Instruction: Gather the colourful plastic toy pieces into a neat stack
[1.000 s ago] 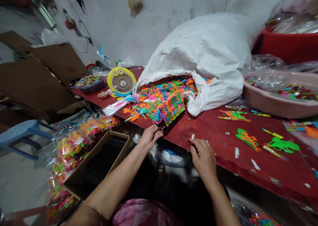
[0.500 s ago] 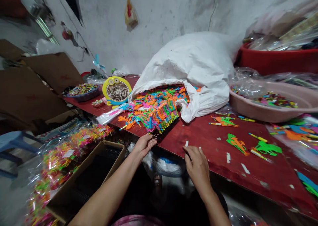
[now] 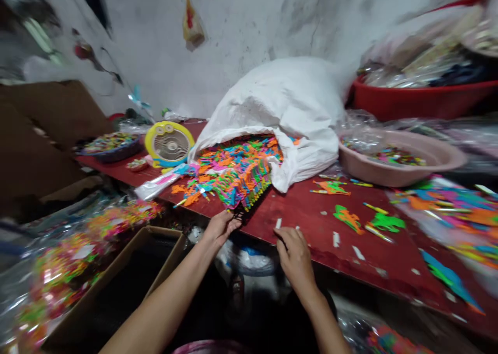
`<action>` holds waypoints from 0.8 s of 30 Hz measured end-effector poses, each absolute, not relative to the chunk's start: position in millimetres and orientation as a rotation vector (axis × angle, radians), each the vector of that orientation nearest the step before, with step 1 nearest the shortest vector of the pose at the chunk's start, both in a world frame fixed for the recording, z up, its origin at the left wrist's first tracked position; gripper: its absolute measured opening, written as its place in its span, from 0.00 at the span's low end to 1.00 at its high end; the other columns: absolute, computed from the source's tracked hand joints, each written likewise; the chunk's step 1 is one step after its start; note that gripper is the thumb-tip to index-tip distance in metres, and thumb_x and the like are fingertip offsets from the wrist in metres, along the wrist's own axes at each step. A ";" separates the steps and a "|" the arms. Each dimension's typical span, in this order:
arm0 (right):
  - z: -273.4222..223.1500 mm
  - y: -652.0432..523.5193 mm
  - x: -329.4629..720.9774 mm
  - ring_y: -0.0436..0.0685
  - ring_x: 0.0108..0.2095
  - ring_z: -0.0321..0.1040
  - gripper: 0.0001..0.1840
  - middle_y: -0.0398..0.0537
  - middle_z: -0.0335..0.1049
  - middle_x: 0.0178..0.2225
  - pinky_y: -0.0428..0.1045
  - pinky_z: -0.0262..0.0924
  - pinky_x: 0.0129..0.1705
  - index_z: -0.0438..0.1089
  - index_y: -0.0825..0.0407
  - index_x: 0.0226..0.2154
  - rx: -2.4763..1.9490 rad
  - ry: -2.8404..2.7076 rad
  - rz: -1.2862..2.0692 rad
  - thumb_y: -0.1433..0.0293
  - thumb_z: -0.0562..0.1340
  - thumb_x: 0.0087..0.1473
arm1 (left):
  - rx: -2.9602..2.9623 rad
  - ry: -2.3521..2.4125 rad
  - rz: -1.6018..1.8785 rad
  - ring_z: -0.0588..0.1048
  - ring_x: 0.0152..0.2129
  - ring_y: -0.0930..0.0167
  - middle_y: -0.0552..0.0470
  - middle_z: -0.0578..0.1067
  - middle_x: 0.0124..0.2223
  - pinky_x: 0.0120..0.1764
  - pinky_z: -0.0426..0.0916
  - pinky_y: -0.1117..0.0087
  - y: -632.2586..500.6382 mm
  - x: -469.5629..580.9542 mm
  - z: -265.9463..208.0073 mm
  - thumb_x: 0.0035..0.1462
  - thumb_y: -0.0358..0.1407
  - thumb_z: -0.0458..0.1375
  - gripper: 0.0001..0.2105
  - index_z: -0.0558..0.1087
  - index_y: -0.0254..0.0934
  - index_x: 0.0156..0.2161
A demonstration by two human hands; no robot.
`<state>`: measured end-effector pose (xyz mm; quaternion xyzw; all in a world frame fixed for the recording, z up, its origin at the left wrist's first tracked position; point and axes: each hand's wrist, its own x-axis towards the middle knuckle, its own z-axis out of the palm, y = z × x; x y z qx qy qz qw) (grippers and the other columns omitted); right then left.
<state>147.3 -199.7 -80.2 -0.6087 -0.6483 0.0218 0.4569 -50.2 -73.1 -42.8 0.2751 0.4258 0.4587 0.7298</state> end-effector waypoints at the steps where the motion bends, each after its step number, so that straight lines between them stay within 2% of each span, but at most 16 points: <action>1: -77.5 -203.4 150.6 0.58 0.44 0.67 0.13 0.51 0.72 0.41 0.56 0.61 0.50 0.72 0.49 0.43 -1.494 -1.565 0.086 0.69 0.54 0.61 | 0.606 0.937 1.011 0.75 0.19 0.75 0.47 0.77 0.27 0.25 0.73 0.76 -75.0 -47.2 -42.5 0.56 0.22 0.54 0.04 0.71 0.27 0.33; 5: -63.8 -223.9 188.3 0.57 0.44 0.68 0.14 0.52 0.72 0.42 0.52 0.62 0.47 0.72 0.51 0.44 -1.615 -1.408 0.066 0.68 0.53 0.61 | 0.600 0.930 1.002 0.75 0.18 0.75 0.48 0.77 0.27 0.24 0.74 0.76 -79.1 -40.4 -42.9 0.56 0.22 0.55 0.03 0.70 0.28 0.34; 10: -46.2 -247.5 262.2 0.59 0.41 0.67 0.16 0.53 0.71 0.39 0.53 0.61 0.44 0.73 0.53 0.42 -1.991 -1.275 -0.258 0.65 0.54 0.59 | 0.591 0.943 0.985 0.76 0.19 0.74 0.48 0.77 0.27 0.24 0.74 0.76 -81.8 -34.6 -42.2 0.55 0.21 0.54 0.04 0.70 0.29 0.34; 14: -31.7 -244.9 291.6 0.60 0.41 0.67 0.18 0.54 0.70 0.40 0.51 0.60 0.40 0.72 0.53 0.44 -2.353 -1.292 -0.438 0.64 0.52 0.60 | 0.587 0.945 0.984 0.76 0.18 0.74 0.48 0.77 0.26 0.24 0.74 0.75 -83.1 -27.6 -40.5 0.56 0.21 0.53 0.05 0.70 0.29 0.33; 19: -20.4 -222.8 297.0 0.62 0.40 0.70 0.15 0.57 0.71 0.38 0.51 0.59 0.37 0.73 0.54 0.40 -2.713 -1.479 -0.339 0.68 0.52 0.60 | 0.588 0.928 0.980 0.76 0.19 0.74 0.47 0.77 0.27 0.25 0.74 0.75 -83.6 -25.6 -38.2 0.57 0.22 0.53 0.05 0.70 0.29 0.34; 24: -27.0 -205.4 282.9 0.62 0.39 0.71 0.15 0.57 0.73 0.39 0.52 0.58 0.35 0.72 0.54 0.40 -2.631 -1.654 -0.229 0.67 0.51 0.60 | 0.583 0.929 0.980 0.76 0.19 0.72 0.45 0.78 0.27 0.26 0.74 0.73 -80.7 -28.1 -39.8 0.55 0.22 0.55 0.04 0.71 0.28 0.33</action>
